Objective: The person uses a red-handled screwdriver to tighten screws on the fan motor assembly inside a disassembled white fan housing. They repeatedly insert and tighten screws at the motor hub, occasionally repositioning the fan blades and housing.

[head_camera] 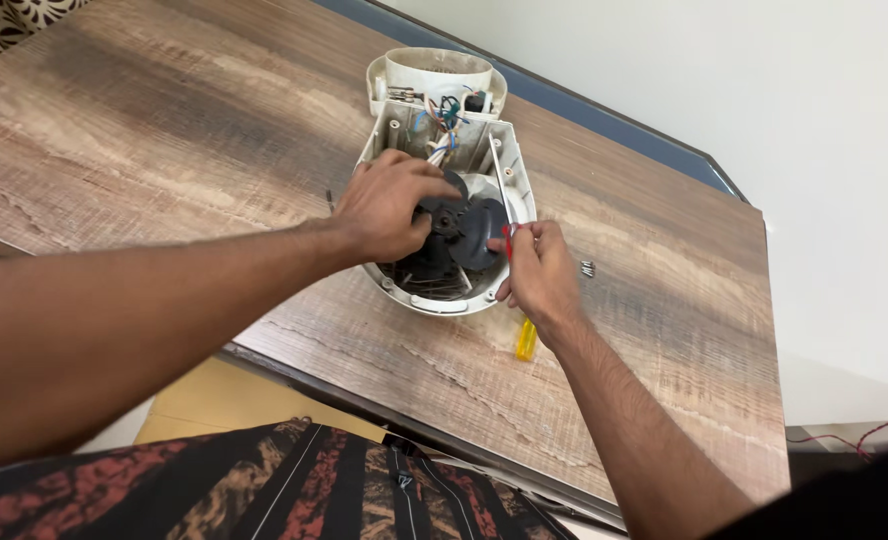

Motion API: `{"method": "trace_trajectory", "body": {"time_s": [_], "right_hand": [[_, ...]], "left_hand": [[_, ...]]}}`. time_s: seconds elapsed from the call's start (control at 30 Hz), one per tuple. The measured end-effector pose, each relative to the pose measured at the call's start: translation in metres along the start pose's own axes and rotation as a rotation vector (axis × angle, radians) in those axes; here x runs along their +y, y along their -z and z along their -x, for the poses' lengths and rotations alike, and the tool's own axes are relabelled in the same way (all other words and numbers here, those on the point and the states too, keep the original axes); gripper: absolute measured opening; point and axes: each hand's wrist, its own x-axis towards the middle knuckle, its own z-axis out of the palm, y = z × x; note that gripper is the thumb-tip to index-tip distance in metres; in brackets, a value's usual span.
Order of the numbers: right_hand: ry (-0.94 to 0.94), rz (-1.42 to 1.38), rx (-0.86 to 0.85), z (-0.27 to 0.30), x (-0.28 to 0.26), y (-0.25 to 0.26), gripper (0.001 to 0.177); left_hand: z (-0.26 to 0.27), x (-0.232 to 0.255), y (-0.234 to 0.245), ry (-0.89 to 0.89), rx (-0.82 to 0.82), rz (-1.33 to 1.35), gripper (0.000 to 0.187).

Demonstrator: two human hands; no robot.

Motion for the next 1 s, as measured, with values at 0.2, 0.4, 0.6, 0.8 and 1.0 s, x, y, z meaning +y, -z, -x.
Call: {"method": "trace_trajectory", "body": {"time_s": [0.2, 0.4, 0.6, 0.8, 1.0], "right_hand": [[-0.043, 0.015, -0.001, -0.002, -0.007, -0.007, 0.031], [-0.044, -0.003, -0.014, -0.009, -0.007, -0.013, 0.031], [0.016, -0.082, 0.041, -0.012, -0.004, -0.013, 0.028], [0.077, -0.061, 0.110, -0.009, -0.003, -0.013, 0.022], [0.096, -0.070, 0.138, -0.003, -0.004, -0.017, 0.022]], "left_hand": [[0.010, -0.022, 0.004, -0.083, -0.143, -0.127, 0.050], [0.013, -0.027, 0.004, -0.111, -0.149, -0.137, 0.052], [0.010, -0.032, 0.002, -0.121, -0.206, -0.107, 0.055], [0.012, -0.037, -0.002, -0.069, -0.195, -0.050, 0.054], [0.011, -0.040, -0.005, -0.048, -0.200, -0.009, 0.055]]}}
